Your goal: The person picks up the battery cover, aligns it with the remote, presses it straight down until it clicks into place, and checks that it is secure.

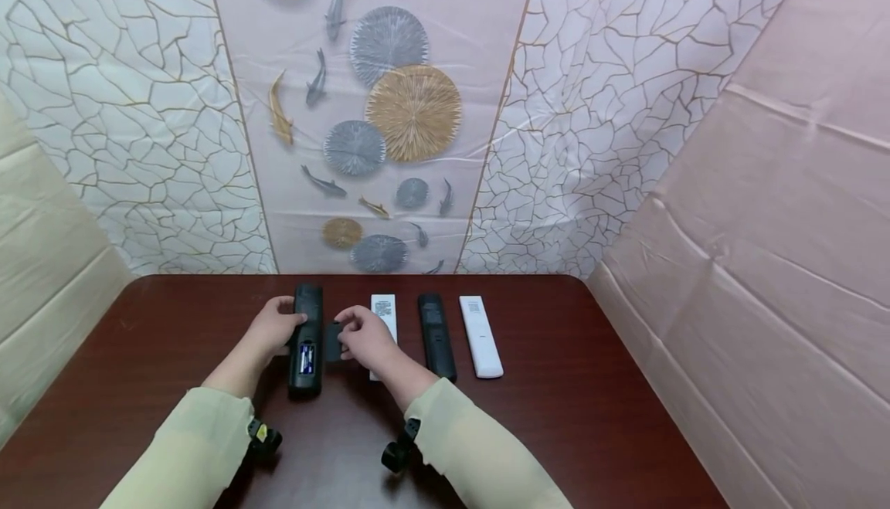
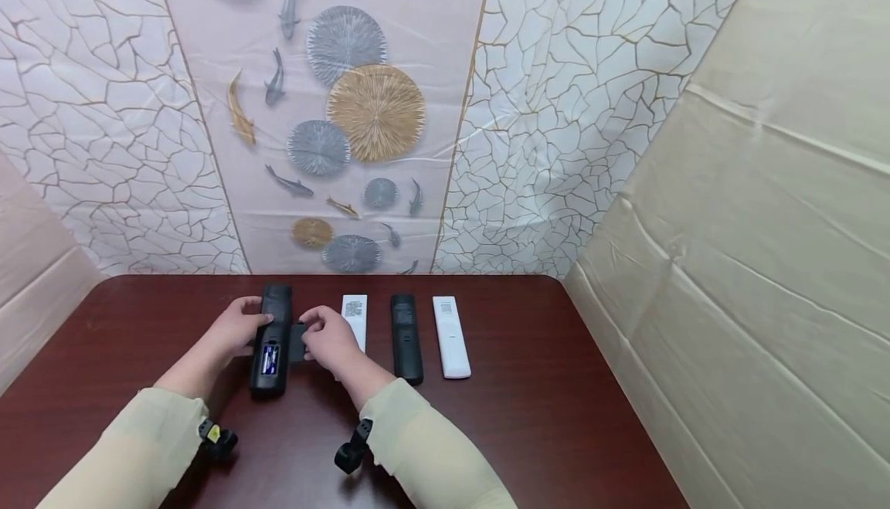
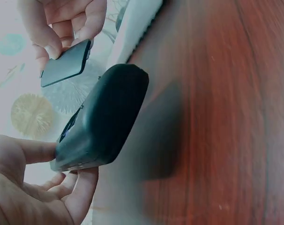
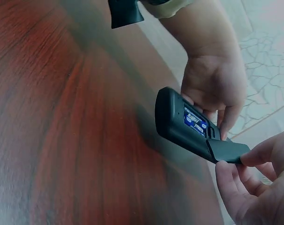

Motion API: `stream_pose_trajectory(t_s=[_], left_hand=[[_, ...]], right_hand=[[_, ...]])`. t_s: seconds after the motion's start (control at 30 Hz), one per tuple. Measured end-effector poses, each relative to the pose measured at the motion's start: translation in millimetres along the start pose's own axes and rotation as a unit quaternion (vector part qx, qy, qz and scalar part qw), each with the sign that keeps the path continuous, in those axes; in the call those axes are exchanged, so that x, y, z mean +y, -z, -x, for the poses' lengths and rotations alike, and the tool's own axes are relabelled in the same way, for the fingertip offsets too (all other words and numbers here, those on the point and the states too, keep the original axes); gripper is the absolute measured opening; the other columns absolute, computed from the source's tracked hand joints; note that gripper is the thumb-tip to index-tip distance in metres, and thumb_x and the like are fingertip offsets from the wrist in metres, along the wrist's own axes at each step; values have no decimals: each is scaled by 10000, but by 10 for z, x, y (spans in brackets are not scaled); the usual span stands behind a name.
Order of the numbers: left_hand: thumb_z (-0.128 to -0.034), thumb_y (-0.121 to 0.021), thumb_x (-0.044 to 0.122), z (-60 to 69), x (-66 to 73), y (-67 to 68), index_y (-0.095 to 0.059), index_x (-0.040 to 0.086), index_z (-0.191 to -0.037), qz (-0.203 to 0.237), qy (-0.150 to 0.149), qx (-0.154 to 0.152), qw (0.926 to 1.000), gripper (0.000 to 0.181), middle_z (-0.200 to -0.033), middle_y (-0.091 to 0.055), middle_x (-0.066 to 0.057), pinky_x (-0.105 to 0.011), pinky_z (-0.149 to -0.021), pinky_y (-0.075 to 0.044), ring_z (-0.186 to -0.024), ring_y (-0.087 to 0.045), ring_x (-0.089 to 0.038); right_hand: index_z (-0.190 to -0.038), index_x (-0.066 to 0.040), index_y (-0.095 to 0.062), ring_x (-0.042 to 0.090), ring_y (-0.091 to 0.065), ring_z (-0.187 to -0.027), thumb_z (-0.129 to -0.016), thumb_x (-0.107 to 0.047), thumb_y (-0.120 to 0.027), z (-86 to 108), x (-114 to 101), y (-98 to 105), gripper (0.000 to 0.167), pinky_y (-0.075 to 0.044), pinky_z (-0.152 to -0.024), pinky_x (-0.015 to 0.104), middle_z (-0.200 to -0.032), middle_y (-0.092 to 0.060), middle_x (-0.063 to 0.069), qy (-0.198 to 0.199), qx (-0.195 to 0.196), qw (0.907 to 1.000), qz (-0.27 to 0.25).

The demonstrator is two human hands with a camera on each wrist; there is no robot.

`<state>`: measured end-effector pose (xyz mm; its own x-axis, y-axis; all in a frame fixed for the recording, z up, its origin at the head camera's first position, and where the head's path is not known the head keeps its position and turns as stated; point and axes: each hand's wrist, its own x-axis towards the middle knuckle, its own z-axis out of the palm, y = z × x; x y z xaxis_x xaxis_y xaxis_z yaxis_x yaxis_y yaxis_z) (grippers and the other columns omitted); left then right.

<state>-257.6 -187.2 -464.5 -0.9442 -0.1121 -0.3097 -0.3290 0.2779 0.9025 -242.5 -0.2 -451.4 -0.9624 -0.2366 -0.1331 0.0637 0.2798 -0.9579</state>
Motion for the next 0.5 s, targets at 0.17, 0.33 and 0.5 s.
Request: stream_pose_trajectory(t_s=[0.17, 0.33, 0.5], left_hand=[[-1040, -481, 177, -13, 68, -27, -147, 55, -1569, 430, -56, 31, 9991, 637, -1424, -375, -322, -533, -855, -540, -1218, -516, -440], [-1038, -488, 182, -23, 117, -64, -160, 84, -1573, 637, -76, 61, 9979, 635, -1416, -398, -317, -508, -834, -551, -1201, -539, -434], [-1041, -486, 199, 3, 152, -89, -151, 105, -1581, 597, -114, 57, 9981, 642, -1427, -412, -310, -492, -835, -545, -1225, -527, -430]], right_hand=[[-1074, -122, -650, 209, -617, -700, -953, 15, -601, 20, -27, 102, 188, -583, -737, 477, -828, -566, 41, 13, 17, 9999, -151], [-1094, -134, -647, 172, -607, -701, -966, -5, -597, 26, -26, 164, 188, -575, -776, 498, -837, -573, 43, 6, -30, 9997, -262], [-1098, -131, -647, 181, -620, -715, -968, -7, -598, 26, -23, 178, 186, -578, -770, 488, -843, -579, 47, 21, -81, 9994, -330]])
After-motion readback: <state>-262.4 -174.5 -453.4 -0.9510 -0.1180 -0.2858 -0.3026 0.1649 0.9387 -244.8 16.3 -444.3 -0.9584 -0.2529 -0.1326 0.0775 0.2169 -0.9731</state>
